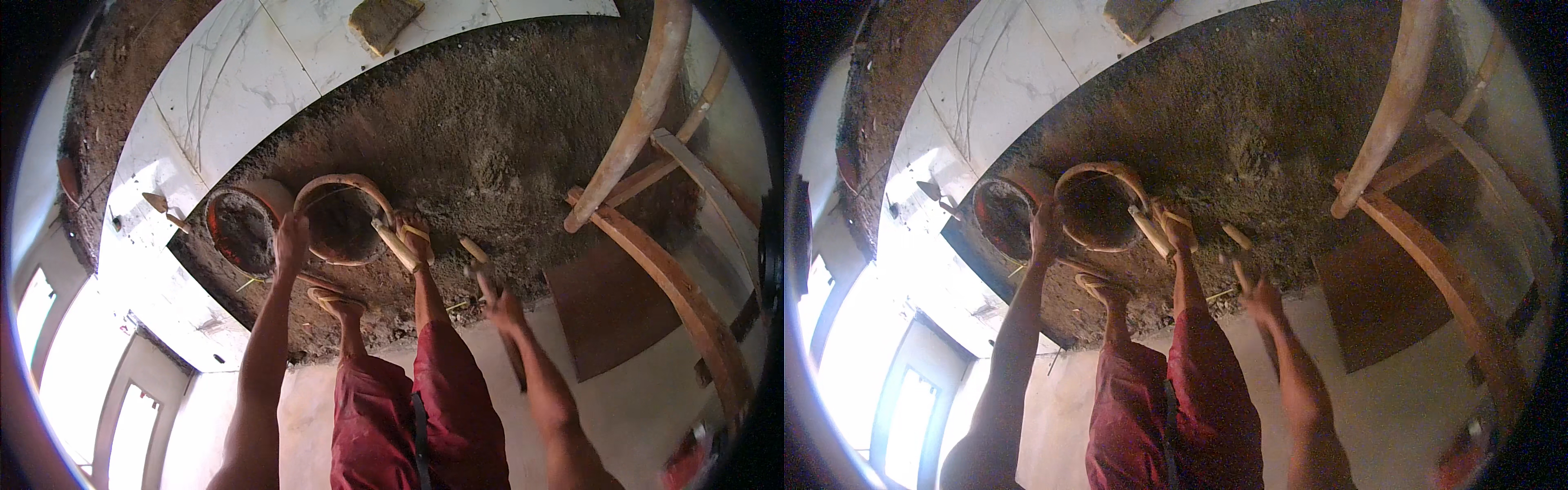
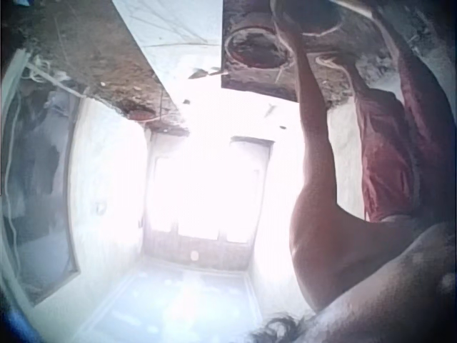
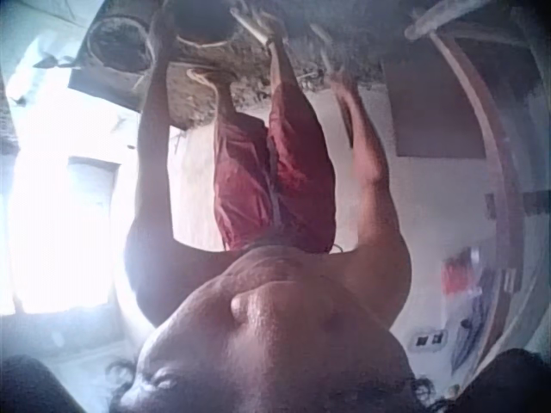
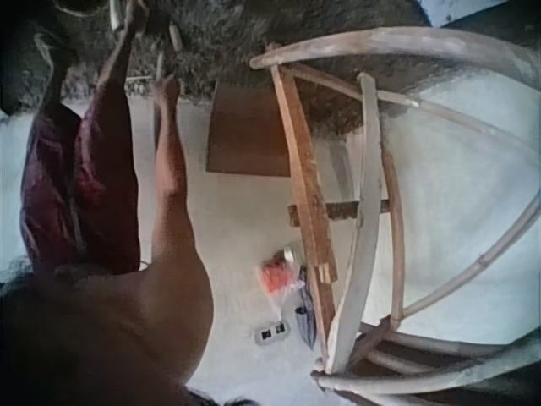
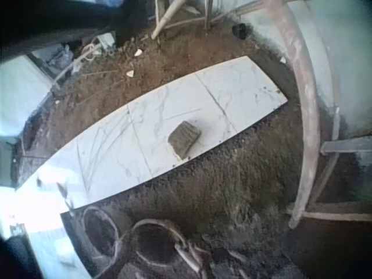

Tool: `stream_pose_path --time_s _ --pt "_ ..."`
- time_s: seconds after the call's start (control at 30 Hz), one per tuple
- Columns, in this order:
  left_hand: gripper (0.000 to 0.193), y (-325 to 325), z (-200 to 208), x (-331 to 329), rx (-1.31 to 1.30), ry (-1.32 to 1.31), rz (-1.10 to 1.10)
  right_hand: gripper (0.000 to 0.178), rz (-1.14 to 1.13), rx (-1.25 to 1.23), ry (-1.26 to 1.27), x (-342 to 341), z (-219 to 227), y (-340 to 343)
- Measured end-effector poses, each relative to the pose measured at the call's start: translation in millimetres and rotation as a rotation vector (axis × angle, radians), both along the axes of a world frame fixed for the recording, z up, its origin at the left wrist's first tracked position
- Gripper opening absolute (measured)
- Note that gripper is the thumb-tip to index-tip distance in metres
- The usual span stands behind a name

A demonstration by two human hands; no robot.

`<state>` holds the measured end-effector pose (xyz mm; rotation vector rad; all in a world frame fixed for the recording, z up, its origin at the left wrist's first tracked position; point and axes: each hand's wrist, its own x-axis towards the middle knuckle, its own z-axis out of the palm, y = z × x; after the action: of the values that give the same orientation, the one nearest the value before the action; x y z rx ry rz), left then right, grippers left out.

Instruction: The person installs white marble-patterned tiles on a wall using a rubber mallet to tap them into place, a chisel and hammer to adjust edges, and a sponge to wipe excess mortar from the surface.

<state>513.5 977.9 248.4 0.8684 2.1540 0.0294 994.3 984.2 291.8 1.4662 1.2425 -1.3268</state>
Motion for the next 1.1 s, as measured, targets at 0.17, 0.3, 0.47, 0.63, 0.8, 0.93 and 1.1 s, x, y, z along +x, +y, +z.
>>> stream_pose_path --time_s 0.17,0.3,0.47,0.63,0.8,0.93,1.1 --pt "0.017 -62 16 43 0.199 -0.566 0.445 0.077 -0.268 0.158 -0.108 -75 -26 123" --pt "0.027 54 75 112 0.1 -0.697 0.551 0.074 -0.289 0.291 -0.063 -53 -35 112" --pt "0.039 134 146 154 0.241 -0.785 0.273 0.067 -0.305 0.143 -0.062 -25 11 77" --pt "0.043 196 133 174 0.24 -0.68 0.206 0.056 -0.13 -0.03 -0.276 -7 50 51" --pt "0.038 243 37 203 0.308 -0.821 0.271 0.076 0.027 0.193 0.097 29 34 8" --pt "0.04 215 8 168 0.522 -0.825 0.061 0.091 0.119 -0.228 -0.065 -50 42 65" --pt "0.044 103 60 143 0.277 -0.599 -0.4 0.09 0.131 0.028 0.164 -63 -39 56"
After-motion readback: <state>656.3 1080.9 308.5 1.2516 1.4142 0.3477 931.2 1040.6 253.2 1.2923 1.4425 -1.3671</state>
